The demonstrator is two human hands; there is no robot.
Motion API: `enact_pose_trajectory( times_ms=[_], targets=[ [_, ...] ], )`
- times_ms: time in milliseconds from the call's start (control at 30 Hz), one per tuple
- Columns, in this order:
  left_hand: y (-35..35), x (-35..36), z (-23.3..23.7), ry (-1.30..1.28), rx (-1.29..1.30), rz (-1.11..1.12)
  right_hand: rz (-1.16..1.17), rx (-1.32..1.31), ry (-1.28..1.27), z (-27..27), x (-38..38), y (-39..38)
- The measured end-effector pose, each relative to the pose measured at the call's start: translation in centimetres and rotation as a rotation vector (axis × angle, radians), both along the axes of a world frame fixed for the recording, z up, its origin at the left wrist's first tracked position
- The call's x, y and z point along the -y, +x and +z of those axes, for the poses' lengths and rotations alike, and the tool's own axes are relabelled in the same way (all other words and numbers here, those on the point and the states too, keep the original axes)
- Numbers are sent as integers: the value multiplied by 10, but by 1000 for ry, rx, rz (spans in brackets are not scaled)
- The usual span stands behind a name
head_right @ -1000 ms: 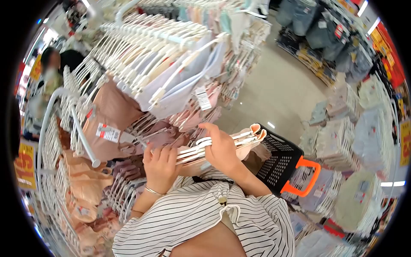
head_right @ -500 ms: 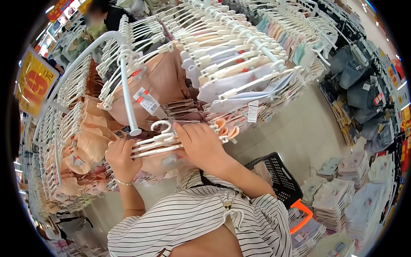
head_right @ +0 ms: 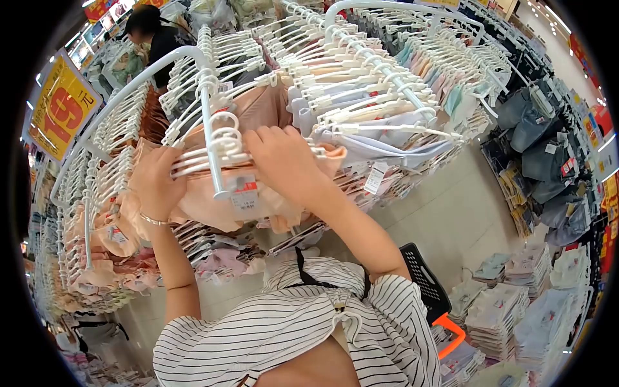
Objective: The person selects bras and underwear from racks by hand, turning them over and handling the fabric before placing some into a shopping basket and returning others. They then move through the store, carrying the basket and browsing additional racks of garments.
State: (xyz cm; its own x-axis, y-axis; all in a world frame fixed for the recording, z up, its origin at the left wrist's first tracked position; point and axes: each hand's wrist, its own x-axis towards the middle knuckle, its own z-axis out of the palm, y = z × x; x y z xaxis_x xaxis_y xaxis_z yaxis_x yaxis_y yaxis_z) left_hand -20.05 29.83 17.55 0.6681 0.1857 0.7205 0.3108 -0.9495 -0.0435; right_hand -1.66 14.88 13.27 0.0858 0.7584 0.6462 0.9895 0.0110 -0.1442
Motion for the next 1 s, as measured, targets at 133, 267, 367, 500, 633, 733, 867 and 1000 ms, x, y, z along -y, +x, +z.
enact_pose_trajectory(
  times_ms=[133,267,367,500,633,733,867,1000],
  targets=[
    [-6,-29,-13,-94,-33,84,33,73,31,-11,-44,5],
    [-4,-45,-27,-83,-45,179,1,82,24,-19,-84,15],
    [6,-47,-31,-45,-24,233,23,-36,83,-16,-98,22],
    [18,-42,-34,79,-144,438,66,-19,-20,-17,-127,41],
    [29,-47,-41,138,-223,580,176,-237,-170,-7,-146,49],
    [43,-55,-35,131,-257,592,171,-269,-118,-5,-143,43],
    [54,-88,-47,29,-237,457,-2,-150,-319,10,-137,42],
    [55,-90,-54,56,-109,372,-66,-45,-79,-3,-145,42]
  ],
)
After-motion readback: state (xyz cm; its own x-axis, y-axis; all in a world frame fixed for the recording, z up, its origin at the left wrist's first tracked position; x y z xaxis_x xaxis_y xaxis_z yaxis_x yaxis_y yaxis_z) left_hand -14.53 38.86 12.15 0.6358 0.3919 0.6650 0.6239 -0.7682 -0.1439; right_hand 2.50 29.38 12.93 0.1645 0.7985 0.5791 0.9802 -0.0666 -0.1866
